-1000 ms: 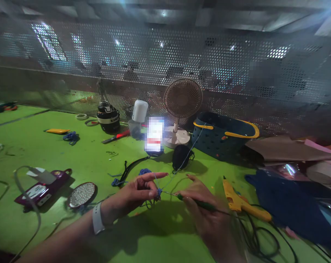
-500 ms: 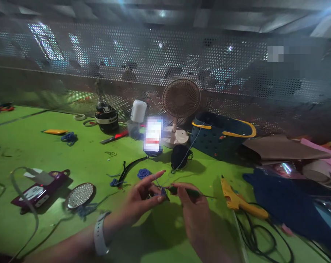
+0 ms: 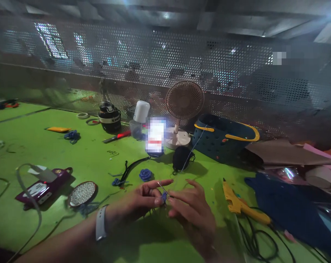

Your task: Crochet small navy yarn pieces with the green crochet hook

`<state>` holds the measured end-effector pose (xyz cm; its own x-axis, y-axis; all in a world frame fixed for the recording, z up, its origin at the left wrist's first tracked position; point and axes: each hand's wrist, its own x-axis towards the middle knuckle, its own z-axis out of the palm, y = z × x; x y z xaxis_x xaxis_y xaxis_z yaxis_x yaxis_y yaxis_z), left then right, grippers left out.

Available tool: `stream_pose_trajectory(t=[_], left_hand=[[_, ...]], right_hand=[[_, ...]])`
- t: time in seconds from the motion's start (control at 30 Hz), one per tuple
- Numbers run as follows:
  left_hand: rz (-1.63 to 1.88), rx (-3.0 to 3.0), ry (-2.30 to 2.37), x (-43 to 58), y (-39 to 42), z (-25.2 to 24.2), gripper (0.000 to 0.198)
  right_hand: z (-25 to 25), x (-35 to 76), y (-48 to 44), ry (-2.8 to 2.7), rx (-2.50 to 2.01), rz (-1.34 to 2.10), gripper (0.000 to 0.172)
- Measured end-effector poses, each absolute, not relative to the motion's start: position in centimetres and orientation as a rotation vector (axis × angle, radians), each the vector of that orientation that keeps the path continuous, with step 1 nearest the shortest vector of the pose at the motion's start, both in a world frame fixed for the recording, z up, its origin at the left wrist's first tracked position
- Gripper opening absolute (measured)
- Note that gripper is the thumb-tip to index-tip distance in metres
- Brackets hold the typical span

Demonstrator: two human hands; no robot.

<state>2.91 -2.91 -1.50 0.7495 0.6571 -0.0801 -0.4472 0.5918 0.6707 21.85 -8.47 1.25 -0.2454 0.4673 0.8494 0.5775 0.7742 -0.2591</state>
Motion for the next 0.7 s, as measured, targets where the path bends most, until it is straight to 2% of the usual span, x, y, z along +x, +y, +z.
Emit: stream_pose_trajectory(t=[0.27,0.43,0.57,0.63,0.7], left_hand=[[0.569,0.704,0.296,1.8,-1.7,-1.0,0.058],[0.557,0.752,0.264,1.7,-1.6,-1.6,0.055],[0.544,0.826,0.293,1.6,-1.7,-1.2,0.051],[0.560,0.873,0.336,1.8,-1.9,-0.9,0.055],[0.638,0.942,0.407,2.1,-2.5,-0.7,0.067]], right_hand=[[1.2,23.6,-8.4,-1.727,-0.883,0.313,0.017],[0.8,23.6,-8.1,-1.384,-0.942,0.659,0.010],[-1.3,23.5,-7.4,-1.010,-0.980,1.097,0.017],[-2.3,22.8,-7.3,-0.871,-1.024,1.257,0.021],[-2.8,21.9,-7.5,-0.920,-1.024,1.145,0.024]])
